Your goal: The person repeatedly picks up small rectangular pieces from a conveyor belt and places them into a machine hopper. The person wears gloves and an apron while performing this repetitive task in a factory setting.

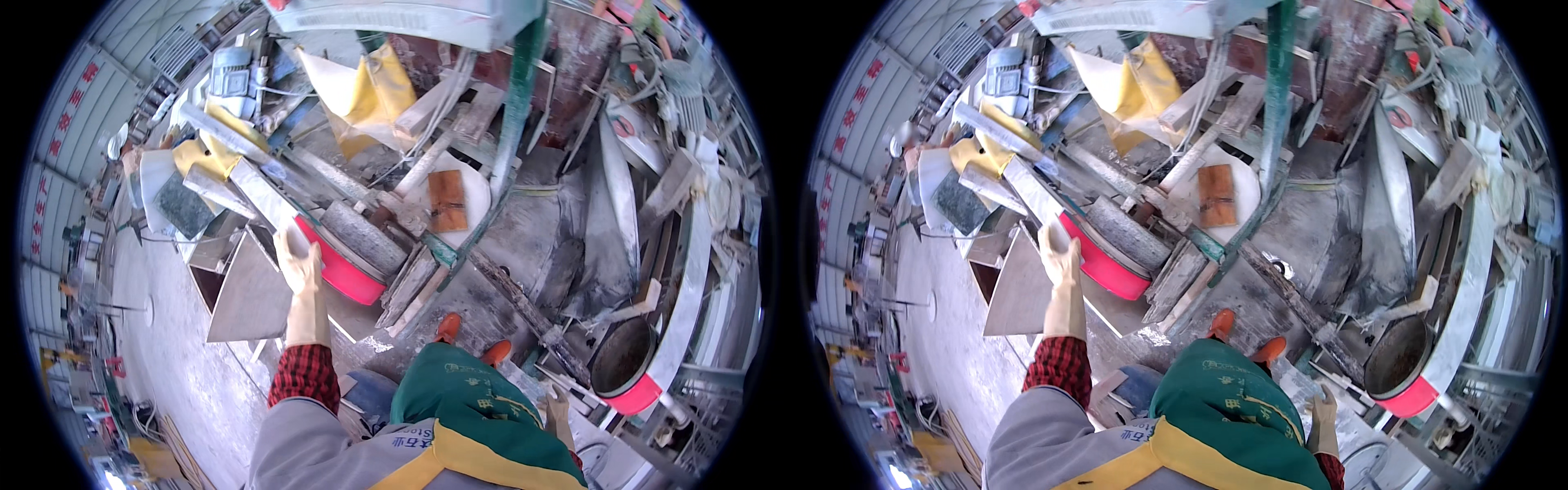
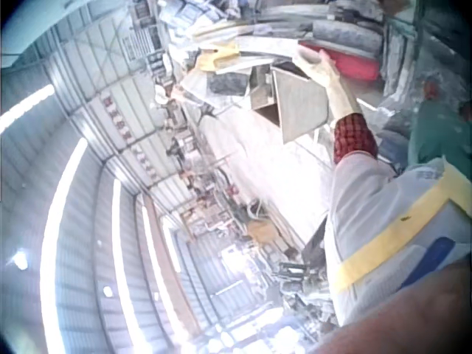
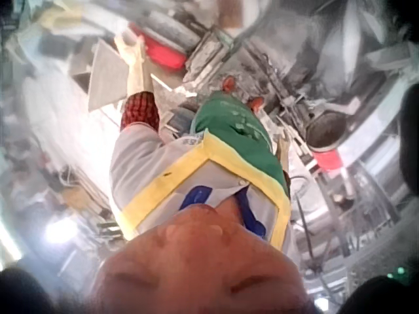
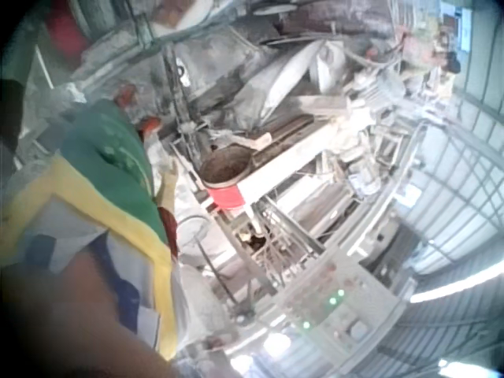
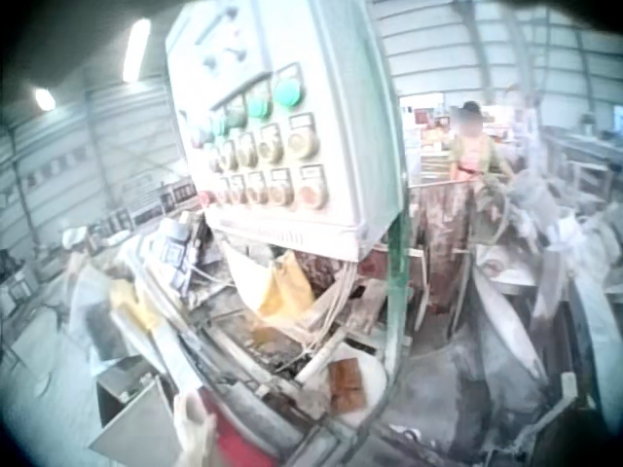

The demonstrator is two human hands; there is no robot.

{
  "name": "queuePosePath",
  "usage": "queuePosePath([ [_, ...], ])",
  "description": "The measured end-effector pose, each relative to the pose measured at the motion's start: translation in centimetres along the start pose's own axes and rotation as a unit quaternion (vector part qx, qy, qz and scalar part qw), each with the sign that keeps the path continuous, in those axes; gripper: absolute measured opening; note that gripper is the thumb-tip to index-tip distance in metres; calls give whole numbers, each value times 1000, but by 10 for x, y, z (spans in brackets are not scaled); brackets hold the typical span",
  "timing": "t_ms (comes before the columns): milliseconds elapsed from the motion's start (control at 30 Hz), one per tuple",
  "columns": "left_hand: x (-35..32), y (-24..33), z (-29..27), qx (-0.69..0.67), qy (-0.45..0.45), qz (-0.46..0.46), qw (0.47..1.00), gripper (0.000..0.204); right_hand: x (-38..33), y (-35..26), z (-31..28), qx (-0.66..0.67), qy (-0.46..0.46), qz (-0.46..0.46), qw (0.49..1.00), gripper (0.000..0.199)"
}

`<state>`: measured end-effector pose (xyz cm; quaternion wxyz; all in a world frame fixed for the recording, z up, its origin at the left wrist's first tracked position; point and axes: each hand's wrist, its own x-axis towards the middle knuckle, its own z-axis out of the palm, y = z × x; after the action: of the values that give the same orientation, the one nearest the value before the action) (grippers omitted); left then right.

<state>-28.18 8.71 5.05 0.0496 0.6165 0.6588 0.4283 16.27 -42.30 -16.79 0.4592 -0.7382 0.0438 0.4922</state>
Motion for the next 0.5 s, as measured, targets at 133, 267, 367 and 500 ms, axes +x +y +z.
queuePosePath([
  [133, 58, -41, 9, 0, 6, -23, 1000, 67, 11, -7, -31, -31, 10, -4, 999, 55],
  [267, 99, -71, 33, 83, 9, -46, 995, 65, 21, -46, -23, -15, 0, -47, 999, 53],
  [367, 117, -82, 49, 127, -8, -58, 990, 67, 12, -91, 20, 16, -14, -69, 997, 53],
  [500, 117, -71, 51, 186, -57, -106, 975, 61, 3, -126, 63, 43, -70, -102, 991, 55],
])
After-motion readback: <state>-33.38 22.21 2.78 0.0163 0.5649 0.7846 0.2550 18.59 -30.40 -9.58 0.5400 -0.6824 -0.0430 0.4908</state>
